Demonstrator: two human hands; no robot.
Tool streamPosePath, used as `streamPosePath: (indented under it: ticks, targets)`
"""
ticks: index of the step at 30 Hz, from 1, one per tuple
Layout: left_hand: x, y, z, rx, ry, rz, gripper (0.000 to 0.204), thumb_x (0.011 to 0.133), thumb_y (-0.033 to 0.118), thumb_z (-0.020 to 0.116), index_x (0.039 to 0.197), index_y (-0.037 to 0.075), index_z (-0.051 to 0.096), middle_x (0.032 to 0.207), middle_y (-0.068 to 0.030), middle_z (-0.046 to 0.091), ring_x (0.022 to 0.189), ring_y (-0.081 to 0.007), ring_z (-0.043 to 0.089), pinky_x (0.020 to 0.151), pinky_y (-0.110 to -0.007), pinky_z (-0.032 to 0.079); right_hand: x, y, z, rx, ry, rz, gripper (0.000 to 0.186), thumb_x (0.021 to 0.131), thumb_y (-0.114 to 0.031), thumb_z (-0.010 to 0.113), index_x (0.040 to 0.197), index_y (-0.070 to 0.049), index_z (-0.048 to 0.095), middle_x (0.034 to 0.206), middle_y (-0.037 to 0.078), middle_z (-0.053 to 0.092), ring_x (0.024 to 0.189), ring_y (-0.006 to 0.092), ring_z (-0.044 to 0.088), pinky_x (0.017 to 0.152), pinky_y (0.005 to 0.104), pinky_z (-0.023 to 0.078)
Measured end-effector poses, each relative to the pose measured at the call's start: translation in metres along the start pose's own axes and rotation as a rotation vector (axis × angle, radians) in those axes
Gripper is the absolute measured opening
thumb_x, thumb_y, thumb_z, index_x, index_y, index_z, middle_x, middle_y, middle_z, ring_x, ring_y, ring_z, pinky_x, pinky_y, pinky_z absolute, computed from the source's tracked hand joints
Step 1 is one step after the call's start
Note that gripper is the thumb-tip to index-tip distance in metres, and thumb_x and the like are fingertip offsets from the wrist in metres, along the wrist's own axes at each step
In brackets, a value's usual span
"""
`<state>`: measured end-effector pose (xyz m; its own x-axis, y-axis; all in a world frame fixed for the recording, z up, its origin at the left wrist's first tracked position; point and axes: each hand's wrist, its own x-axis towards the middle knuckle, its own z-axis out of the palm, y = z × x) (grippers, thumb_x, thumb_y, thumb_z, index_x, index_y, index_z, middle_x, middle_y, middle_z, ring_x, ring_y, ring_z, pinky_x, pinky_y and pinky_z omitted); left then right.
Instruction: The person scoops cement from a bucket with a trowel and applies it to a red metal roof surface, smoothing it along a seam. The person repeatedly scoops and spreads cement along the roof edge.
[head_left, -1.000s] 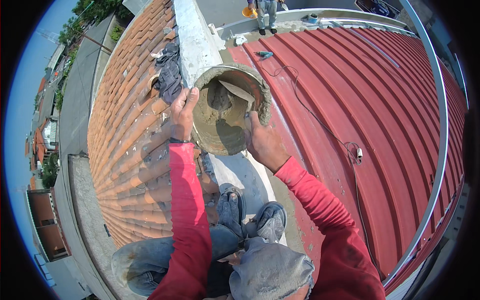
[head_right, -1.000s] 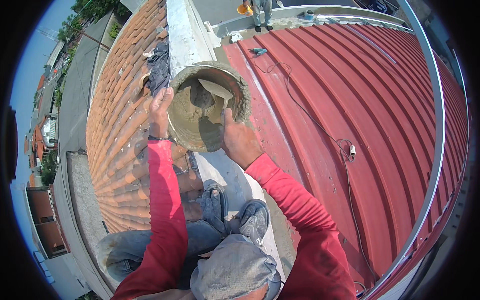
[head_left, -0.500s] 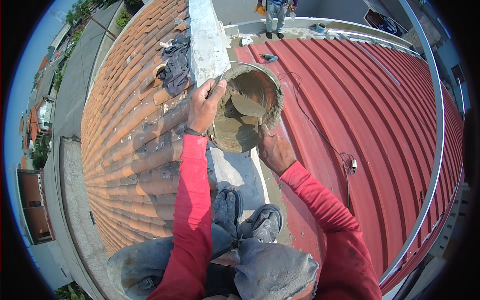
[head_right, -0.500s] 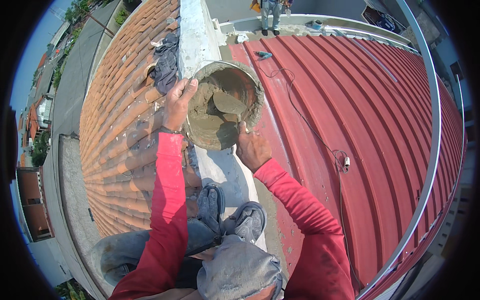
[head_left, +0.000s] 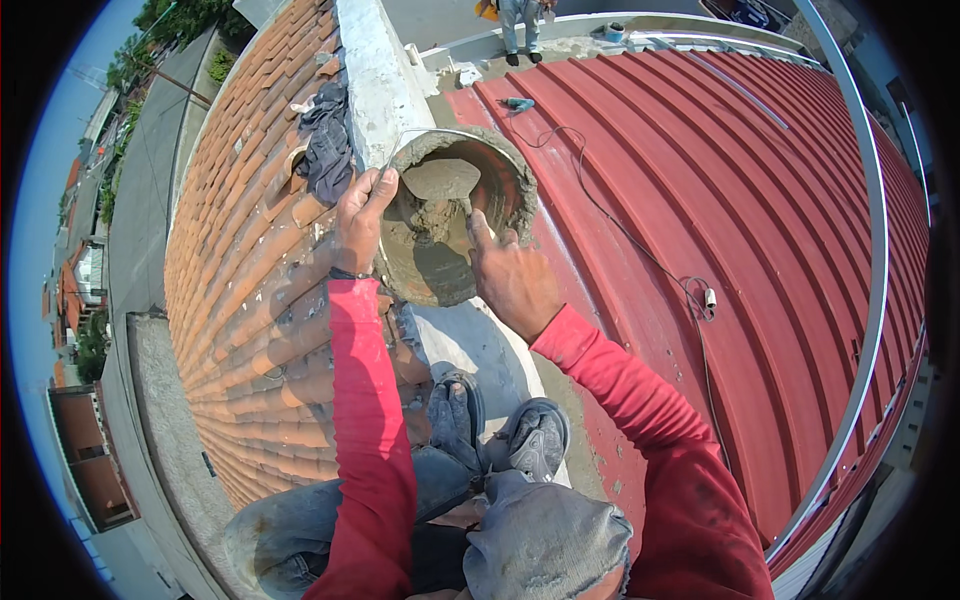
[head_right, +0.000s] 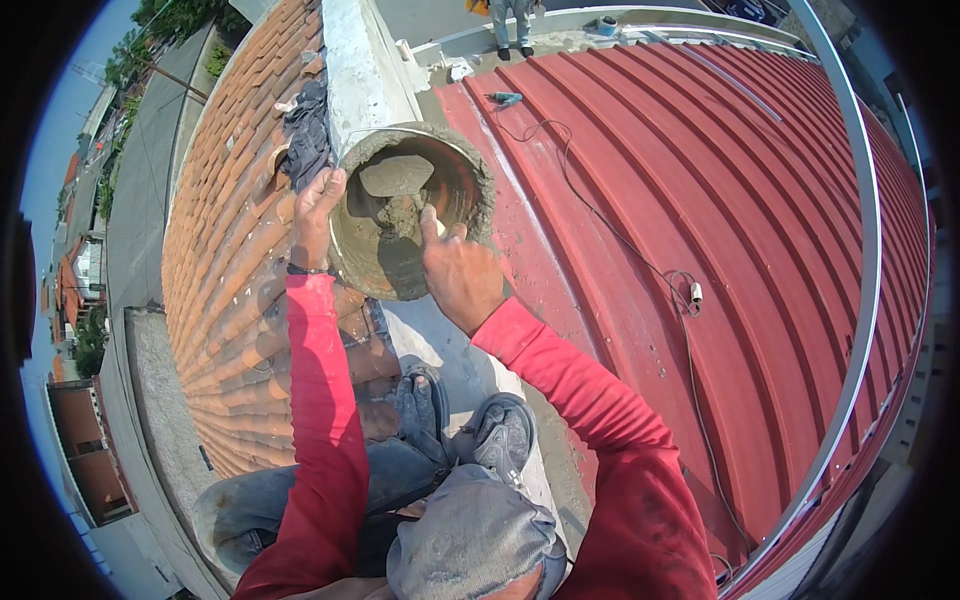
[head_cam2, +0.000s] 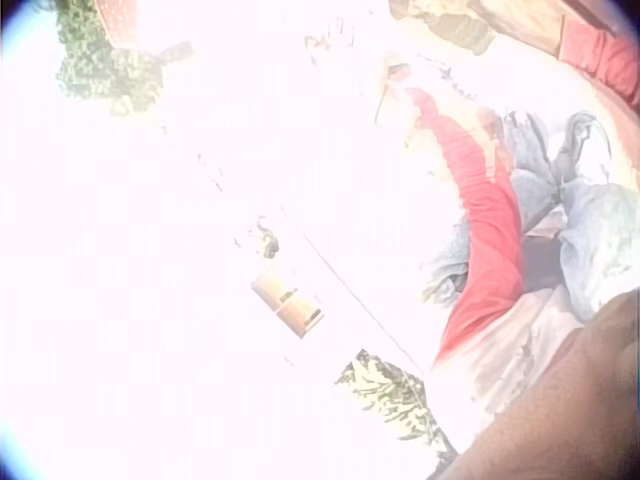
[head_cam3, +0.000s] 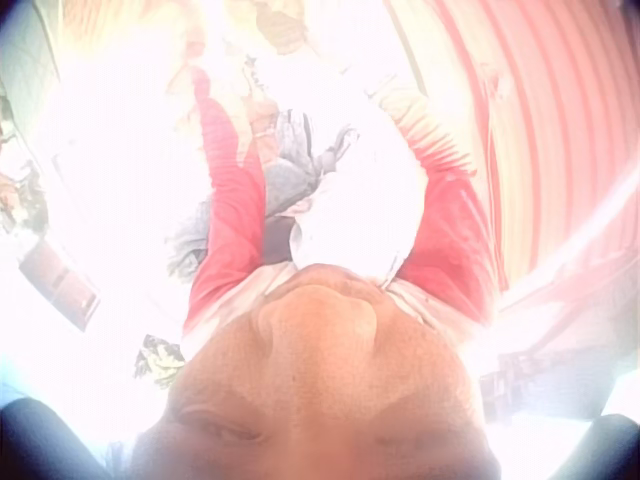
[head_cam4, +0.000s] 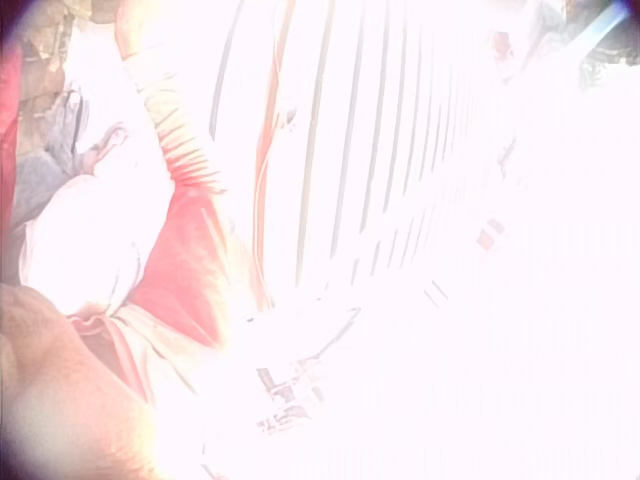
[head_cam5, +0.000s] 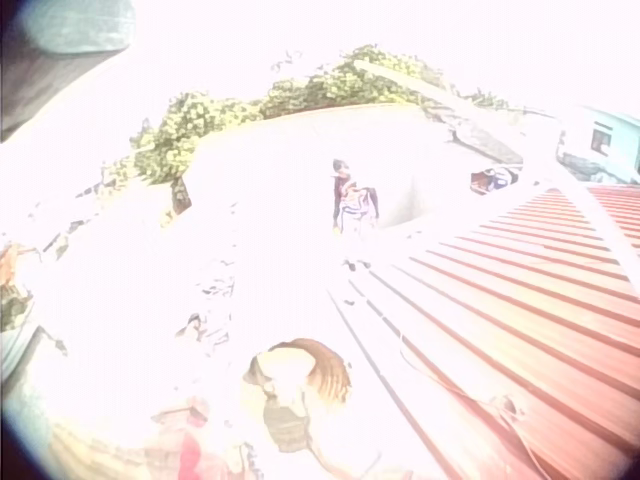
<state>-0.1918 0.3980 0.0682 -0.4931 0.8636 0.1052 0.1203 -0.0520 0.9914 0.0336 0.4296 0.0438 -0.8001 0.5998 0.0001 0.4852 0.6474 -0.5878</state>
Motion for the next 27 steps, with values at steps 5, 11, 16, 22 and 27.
streamPosePath:
  ticks: [5,11,16,22,27]
  targets:
    - [0.010,-0.007,-0.024,0.023,-0.027,-0.050,0.031,0.101,0.032,0.059,0.080,0.011,0.053,0.079,0.0095,0.041,0.077,-0.0025,0.035,0.071,-0.020,0.032,0.000,0.026,0.021,0.080,0.014,-0.168,0.039,0.089,-0.010,0.056,0.125,0.005,0.054,0.074,0.025,0.065,0.066,0.0343,0.069,0.053,0.0439,0.054]
    - [0.022,-0.002,-0.014,0.117,-0.088,-0.018,0.032,0.101,0.032,0.059,0.079,0.011,0.051,0.080,0.0095,0.040,0.077,-0.0028,0.035,0.071,-0.019,0.033,0.035,-0.005,0.002,0.155,0.206,-0.037,0.034,0.089,-0.011,0.057,0.119,0.004,0.056,0.071,0.020,0.066,0.062,0.0306,0.069,0.055,0.0432,0.055]
    - [0.016,0.011,-0.013,0.037,-0.039,-0.080,0.032,0.101,0.032,0.058,0.079,0.011,0.051,0.079,0.0097,0.038,0.074,-0.0033,0.032,0.066,-0.021,0.030,0.015,0.002,0.001,-0.533,-0.014,-0.231,0.055,0.087,-0.007,0.054,0.140,0.003,0.046,0.087,0.023,0.063,0.068,0.0339,0.069,0.056,0.0427,0.055]
    - [0.022,-0.001,-0.018,0.226,-0.168,-0.027,0.028,0.101,0.033,0.058,0.085,0.009,0.059,0.081,0.0091,0.044,0.078,-0.0027,0.036,0.070,-0.019,0.032,0.010,0.030,0.008,-0.360,0.091,-0.130,0.057,0.088,-0.011,0.055,0.144,-0.003,0.044,0.097,0.026,0.062,0.070,0.0363,0.068,0.058,0.0457,0.054]
    - [0.012,0.007,-0.013,0.032,-0.111,-0.066,0.029,0.101,0.033,0.059,0.085,0.009,0.058,0.082,0.0090,0.045,0.079,-0.0025,0.037,0.072,-0.019,0.033,0.003,0.018,0.006,-0.193,-0.091,-0.094,0.059,0.086,-0.008,0.053,0.143,0.000,0.041,0.083,0.026,0.064,0.069,0.0379,0.068,0.058,0.0477,0.054]
